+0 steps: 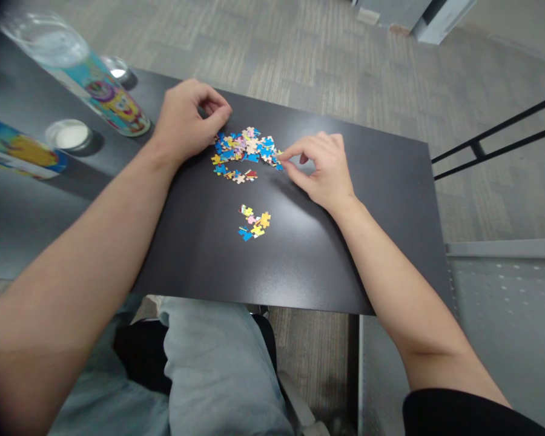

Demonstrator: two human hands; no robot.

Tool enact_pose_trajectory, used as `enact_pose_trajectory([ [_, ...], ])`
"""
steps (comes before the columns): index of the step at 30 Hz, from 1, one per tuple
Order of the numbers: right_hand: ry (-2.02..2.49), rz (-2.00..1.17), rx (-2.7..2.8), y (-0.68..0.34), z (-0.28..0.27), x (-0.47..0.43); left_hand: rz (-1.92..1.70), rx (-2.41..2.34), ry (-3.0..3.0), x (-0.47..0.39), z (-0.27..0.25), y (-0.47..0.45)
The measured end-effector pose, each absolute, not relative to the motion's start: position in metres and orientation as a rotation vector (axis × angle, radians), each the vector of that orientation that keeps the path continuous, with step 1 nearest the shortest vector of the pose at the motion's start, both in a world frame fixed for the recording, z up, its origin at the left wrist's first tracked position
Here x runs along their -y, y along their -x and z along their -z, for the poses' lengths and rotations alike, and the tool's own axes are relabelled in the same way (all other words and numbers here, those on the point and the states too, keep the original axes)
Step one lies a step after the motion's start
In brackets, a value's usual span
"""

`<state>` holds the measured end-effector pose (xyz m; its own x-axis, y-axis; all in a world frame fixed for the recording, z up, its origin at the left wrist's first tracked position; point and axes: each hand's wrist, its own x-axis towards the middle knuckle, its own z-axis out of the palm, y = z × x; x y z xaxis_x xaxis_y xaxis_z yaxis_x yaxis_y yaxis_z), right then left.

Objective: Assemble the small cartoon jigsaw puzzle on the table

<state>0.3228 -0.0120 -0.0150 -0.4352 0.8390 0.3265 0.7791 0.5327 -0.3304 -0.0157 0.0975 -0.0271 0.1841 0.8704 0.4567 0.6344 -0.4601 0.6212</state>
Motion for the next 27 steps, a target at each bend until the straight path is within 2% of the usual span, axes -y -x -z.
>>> enact_pose_trajectory([
  [10,0.886,-0.33,2.342,-0.33,0.019,0.003,-1.138,-1.423,-2.139,-0.099,0.027,0.017],
  [17,1.207,-0.337,2.255,-0.331,0.023,0.0,-1.119,-1.427,-2.16,-0.1,0.028,0.018],
  [27,1.285,-0.203,2.396,-0.359,0.016,-0.006,-1.133,-1.445,-2.199,-0.101,0.035,0.019],
])
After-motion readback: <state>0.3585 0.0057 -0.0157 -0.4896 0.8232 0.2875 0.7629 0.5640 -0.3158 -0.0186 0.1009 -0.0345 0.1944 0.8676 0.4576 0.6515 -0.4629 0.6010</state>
